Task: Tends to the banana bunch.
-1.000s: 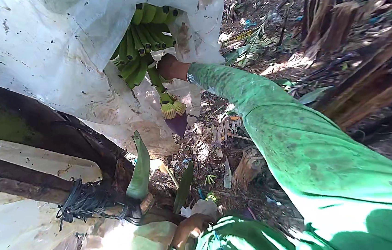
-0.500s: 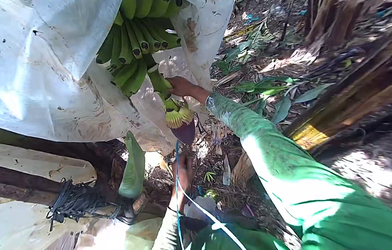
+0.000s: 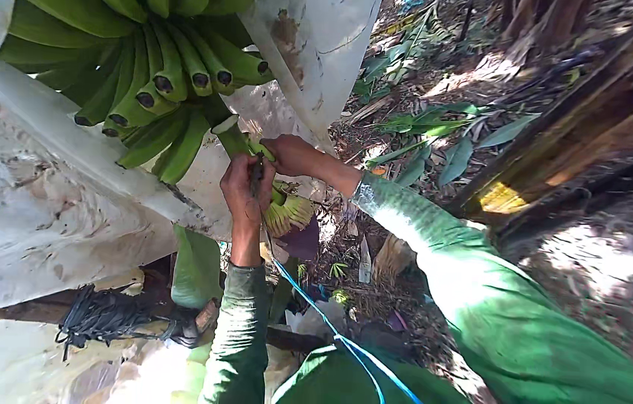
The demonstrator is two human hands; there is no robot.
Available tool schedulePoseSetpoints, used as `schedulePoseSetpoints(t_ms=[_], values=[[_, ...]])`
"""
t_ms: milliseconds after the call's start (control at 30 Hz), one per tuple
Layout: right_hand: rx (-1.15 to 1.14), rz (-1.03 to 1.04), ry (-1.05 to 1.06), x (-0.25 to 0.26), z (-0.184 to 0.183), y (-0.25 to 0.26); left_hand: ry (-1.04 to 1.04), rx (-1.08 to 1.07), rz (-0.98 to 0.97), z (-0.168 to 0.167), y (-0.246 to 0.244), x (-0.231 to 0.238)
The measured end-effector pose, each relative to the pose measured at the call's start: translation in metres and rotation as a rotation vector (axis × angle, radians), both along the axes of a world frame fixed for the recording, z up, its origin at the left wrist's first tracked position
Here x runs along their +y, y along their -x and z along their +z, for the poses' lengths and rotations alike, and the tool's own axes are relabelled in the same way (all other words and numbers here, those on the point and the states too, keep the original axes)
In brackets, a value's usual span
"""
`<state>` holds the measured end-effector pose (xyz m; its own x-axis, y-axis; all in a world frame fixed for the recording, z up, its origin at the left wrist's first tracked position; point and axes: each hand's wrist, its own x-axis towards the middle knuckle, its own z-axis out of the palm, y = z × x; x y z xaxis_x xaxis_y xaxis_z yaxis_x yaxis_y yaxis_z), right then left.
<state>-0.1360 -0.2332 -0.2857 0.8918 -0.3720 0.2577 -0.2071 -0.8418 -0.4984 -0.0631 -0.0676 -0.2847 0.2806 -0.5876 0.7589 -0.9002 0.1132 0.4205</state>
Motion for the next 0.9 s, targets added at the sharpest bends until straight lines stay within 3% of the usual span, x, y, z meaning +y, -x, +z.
schedulePoseSetpoints(t_ms=[267, 500, 900], values=[[0.023, 0.003, -0.015, 0.027, 0.019, 0.033, 0.05, -0.091, 0.013, -0.001, 0.005, -0.001], [0.005, 0.022, 0.028, 0.028, 0.015, 0.032, 0.003, -0.156, 0.003, 0.0, 0.004, 0.008], [0.006, 0.004, 0.027, 0.028, 0.011, 0.025, -0.034, -0.036, -0.041, -0.003, 0.006, 0.021]])
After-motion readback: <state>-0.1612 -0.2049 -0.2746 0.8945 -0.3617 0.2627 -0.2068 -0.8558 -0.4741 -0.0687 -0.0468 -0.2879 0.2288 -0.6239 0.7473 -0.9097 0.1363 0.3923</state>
